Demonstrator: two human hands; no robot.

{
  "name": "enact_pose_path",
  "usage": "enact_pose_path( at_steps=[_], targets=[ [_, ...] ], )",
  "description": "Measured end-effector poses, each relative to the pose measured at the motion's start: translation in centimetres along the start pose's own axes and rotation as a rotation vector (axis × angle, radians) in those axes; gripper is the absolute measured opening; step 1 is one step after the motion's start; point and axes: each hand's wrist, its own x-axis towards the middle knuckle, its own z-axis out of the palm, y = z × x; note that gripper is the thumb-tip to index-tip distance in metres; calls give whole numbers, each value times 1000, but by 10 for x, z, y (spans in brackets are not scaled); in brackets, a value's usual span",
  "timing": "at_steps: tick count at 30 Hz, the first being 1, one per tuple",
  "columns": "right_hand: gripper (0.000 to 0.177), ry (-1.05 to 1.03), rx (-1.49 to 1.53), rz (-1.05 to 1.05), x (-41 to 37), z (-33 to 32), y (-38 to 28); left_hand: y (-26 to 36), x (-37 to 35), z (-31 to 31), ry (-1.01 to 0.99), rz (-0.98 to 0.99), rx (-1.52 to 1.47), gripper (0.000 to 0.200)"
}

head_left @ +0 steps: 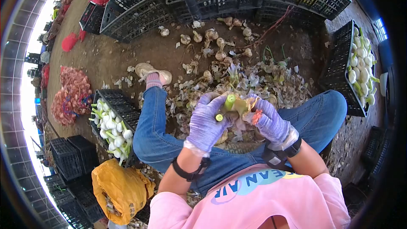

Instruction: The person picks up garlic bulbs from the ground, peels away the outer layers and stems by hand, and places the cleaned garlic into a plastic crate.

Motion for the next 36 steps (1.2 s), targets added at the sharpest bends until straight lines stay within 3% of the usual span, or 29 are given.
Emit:
enact_pose_path(
  at_steps=[1,3,4,5,6,7,9,11,13,14,15,16,19,21,24,27,28,32,34,36],
  targets=[
    [39,70,-78,-119,0,0,8,-3,1,4,0,1,0,37],
    [39,142,-168,-117,1,1,2,-10,1,11,85,88,6,33],
    [39,172,156,-14,-1,3,-10,-10,-2,11,83,80,5,33],
    [40,200,480,86,1,5,-21,-6,-2,9,83,-1,-308,31],
    [41,267,538,59,0,0,-24,-4,-3,8,81,-80,-619,31],
    [39,278,635,-9,2,-6,-25,-5,-4,6,79,-80,-618,31],
    [36,480,659,-176,5,-20,-25,-9,-7,-3,29,-34,-749,30],
    [32,553,642,-331,8,-50,-20,-13,-10,-7,34,-7,-824,29],
    [39,526,461,-391,2,-65,-12,-15,-11,-11,73,-111,-876,27],
    [43,438,314,-300,1,-37,-42,-10,-11,-13,74,-149,-883,27],
    [47,350,168,-209,0,-18,-57,-10,-11,-12,74,-149,-884,27],
    [55,418,-165,-52,-3,-12,-52,-12,-11,-10,77,-37,-801,29],
    [50,223,-569,-235,-5,2,-51,-8,-8,-12,71,118,-603,34],
    [43,243,-456,-168,-4,15,-51,-4,-6,-16,-4,307,-273,30],
    [35,258,-319,66,-1,22,-54,3,-2,-23,-48,361,-187,31],
    [34,259,-228,165,0,17,-61,4,1,-22,-81,432,-106,35],
    [36,235,-353,153,1,15,-58,4,1,-22,-87,460,-72,38],
    [32,201,-462,200,0,9,-58,-1,-5,-21,-140,339,-246,38],
    [30,225,-180,293,-2,9,-60,-13,-10,-23,-129,261,-216,38],
    [30,192,-234,197,-3,11,-54,-10,-6,-22,-108,313,-194,39]
  ],
)
